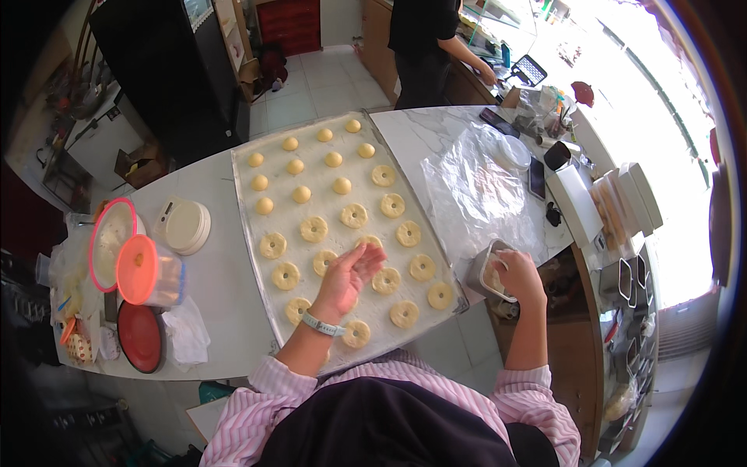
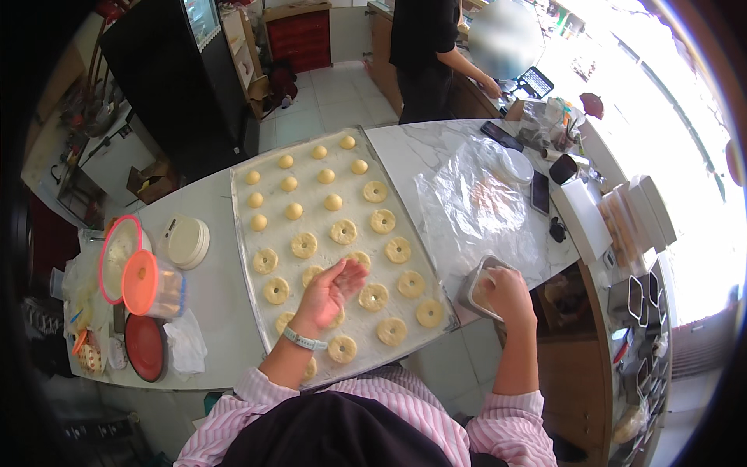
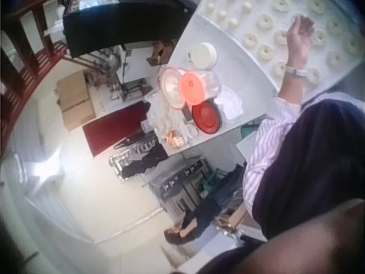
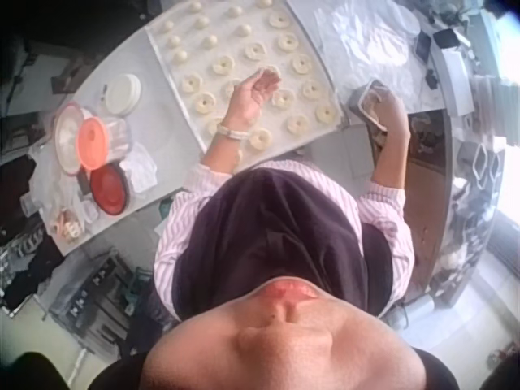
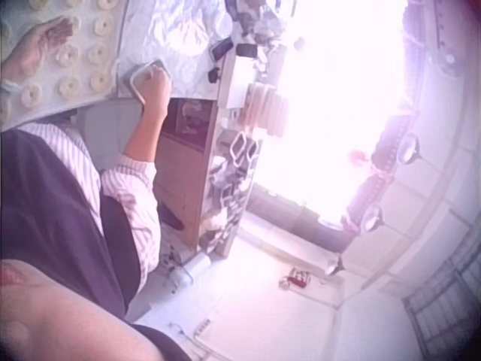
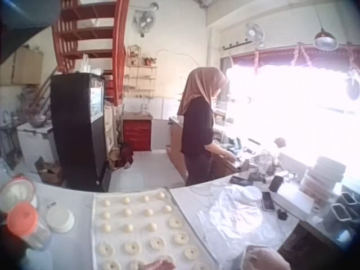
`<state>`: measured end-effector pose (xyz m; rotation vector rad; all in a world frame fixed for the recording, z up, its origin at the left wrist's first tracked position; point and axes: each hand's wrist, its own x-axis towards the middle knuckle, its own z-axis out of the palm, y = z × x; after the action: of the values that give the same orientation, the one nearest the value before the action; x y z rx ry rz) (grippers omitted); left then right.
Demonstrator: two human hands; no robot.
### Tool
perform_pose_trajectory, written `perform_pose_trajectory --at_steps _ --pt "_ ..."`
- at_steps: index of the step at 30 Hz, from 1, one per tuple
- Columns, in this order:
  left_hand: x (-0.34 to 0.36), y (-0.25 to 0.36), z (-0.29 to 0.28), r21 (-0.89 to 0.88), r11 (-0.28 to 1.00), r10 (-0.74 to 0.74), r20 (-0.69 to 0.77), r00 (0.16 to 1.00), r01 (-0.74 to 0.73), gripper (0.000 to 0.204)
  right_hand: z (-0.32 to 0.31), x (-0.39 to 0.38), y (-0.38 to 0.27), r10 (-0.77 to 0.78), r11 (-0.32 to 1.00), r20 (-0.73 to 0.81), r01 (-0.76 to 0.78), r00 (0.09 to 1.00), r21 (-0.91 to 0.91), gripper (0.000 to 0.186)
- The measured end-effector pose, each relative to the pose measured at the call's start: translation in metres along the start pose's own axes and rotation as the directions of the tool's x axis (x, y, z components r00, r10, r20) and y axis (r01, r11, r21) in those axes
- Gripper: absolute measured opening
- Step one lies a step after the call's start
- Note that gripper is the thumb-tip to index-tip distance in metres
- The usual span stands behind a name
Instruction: The person prepares round pieces of dough on a baking sheet by hand, pressing a small indentation into the center of each one and smoothing the edges.
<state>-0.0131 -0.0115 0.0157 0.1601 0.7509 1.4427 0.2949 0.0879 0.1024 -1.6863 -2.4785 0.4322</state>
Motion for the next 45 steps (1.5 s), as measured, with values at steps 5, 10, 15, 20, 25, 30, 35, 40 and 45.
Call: perform_pose_trajectory --at_steps 5,10,15,20,25,30,35,40,45 --pt "0.022 -0.003 0.005 -0.367 0.891 -0.127 0.363 0.923 0.267 0.072 0.046 0.025 -0.115 -0.487 0.859 0.011 0.477 0.873 0.184 0.036" --pt "0.011 0.045 -0.017 -0.506 0.859 0.198 0.202 0.959 -0.070 0.084 0.120 0.121 -0.170 -0.565 0.821 0.069 0.569 0.822 -0.057 0.065" --pt "-0.023 0.066 -0.036 -0.568 0.785 0.307 0.008 0.952 -0.249 0.079 0.157 0.193 -0.186 -0.588 0.808 -0.080 0.580 0.805 -0.108 0.068" --pt "-0.043 0.056 -0.068 -0.543 0.765 0.319 -0.146 0.936 -0.345 0.068 0.161 0.201 -0.192 -0.599 0.789 0.093 0.606 0.795 -0.100 0.069" --pt "-0.048 0.054 -0.077 -0.529 0.769 0.313 -0.181 0.932 -0.360 0.058 0.172 0.198 -0.190 -0.627 0.762 0.126 0.639 0.769 -0.108 0.068" --pt "-0.048 0.056 -0.073 -0.494 0.790 0.307 -0.192 0.932 -0.362 0.052 0.178 0.211 -0.178 -0.592 0.803 0.089 0.596 0.801 -0.014 0.056" --pt "-0.052 0.055 -0.075 -0.469 0.806 0.301 -0.199 0.933 -0.360 0.047 0.160 0.229 -0.167 -0.488 0.851 -0.048 0.487 0.872 0.194 0.037" --pt "-0.053 0.052 -0.079 -0.471 0.808 0.270 -0.237 0.933 -0.354 0.043 0.156 0.220 -0.171 -0.562 0.825 -0.134 0.565 0.816 -0.015 0.028" --pt "-0.054 0.050 -0.078 -0.466 0.814 0.266 -0.232 0.936 -0.346 0.042 0.159 0.218 -0.172 -0.566 0.822 -0.038 0.560 0.824 -0.109 0.022"
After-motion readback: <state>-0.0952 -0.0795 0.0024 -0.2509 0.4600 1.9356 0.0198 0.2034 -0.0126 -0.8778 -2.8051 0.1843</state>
